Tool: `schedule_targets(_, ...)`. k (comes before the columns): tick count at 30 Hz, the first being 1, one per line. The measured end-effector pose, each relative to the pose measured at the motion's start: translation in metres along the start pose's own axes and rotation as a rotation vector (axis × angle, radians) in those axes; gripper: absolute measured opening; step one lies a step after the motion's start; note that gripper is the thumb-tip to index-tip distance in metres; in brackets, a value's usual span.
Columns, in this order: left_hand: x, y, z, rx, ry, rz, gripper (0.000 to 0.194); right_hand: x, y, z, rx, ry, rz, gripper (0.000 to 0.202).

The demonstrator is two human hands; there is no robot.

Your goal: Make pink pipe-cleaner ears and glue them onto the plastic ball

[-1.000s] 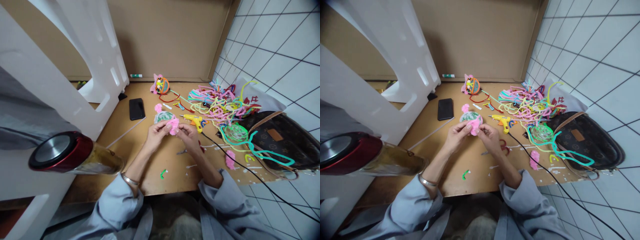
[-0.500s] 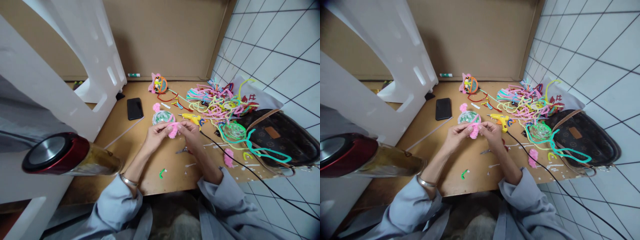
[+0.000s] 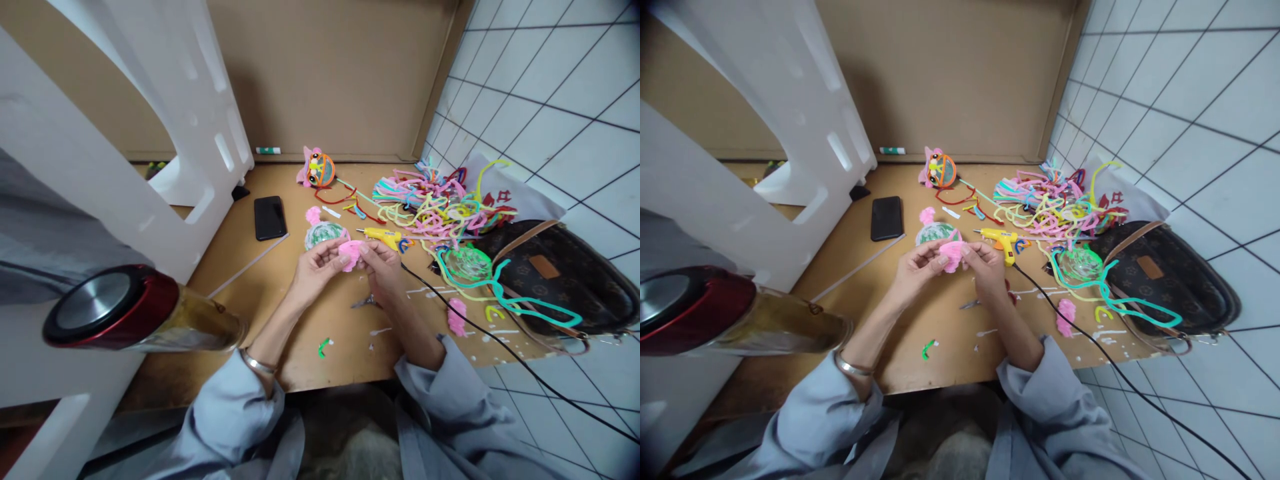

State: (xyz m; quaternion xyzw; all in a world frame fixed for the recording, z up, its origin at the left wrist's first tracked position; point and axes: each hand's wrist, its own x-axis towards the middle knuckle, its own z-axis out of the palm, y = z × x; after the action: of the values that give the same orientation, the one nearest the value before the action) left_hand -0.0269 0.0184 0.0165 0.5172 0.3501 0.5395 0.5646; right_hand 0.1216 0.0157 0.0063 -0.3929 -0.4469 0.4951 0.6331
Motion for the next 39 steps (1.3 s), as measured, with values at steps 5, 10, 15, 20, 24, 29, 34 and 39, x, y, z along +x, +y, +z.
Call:
schedule_targets(5, 0.002, -0.004, -0.003, -0.016, 0.084, 0.034, 0.046, 0.0, -0.001, 0.002, 0.014, 0.038, -0.01, 0.035)
schedule_targets(10, 0.003, -0.005, -0.003, -0.004, 0.104, 0.035, 0.043, -0.001, -0.002, 0.002, -0.069, 0.069, -0.032, 0.035)
schedule_targets(15, 0.002, -0.001, -0.001, 0.016, 0.121, 0.006, 0.036, -0.002, -0.004, 0.003, -0.156, 0.062, -0.056, 0.032)
schedule_targets(20, 0.002, 0.005, 0.002, 0.003, 0.153, 0.022, 0.034, -0.004, -0.004, 0.005, -0.171, 0.044, -0.038, 0.033)
schedule_targets(24, 0.002, 0.006, 0.003, 0.019, 0.171, 0.022, 0.034, -0.004, -0.003, 0.005, -0.191, 0.029, -0.039, 0.037)
schedule_targets(29, 0.001, 0.004, 0.001, 0.014, 0.152, 0.023, 0.034, -0.004, -0.003, 0.002, -0.265, 0.005, -0.067, 0.037)
schedule_targets(34, 0.001, 0.003, 0.002, -0.014, 0.128, -0.008, 0.04, -0.004, -0.003, 0.001, -0.268, 0.048, -0.087, 0.037)
schedule_targets(39, 0.003, 0.001, 0.001, -0.025, 0.191, 0.005, 0.043, -0.006, -0.005, 0.002, -0.307, 0.106, -0.187, 0.027)
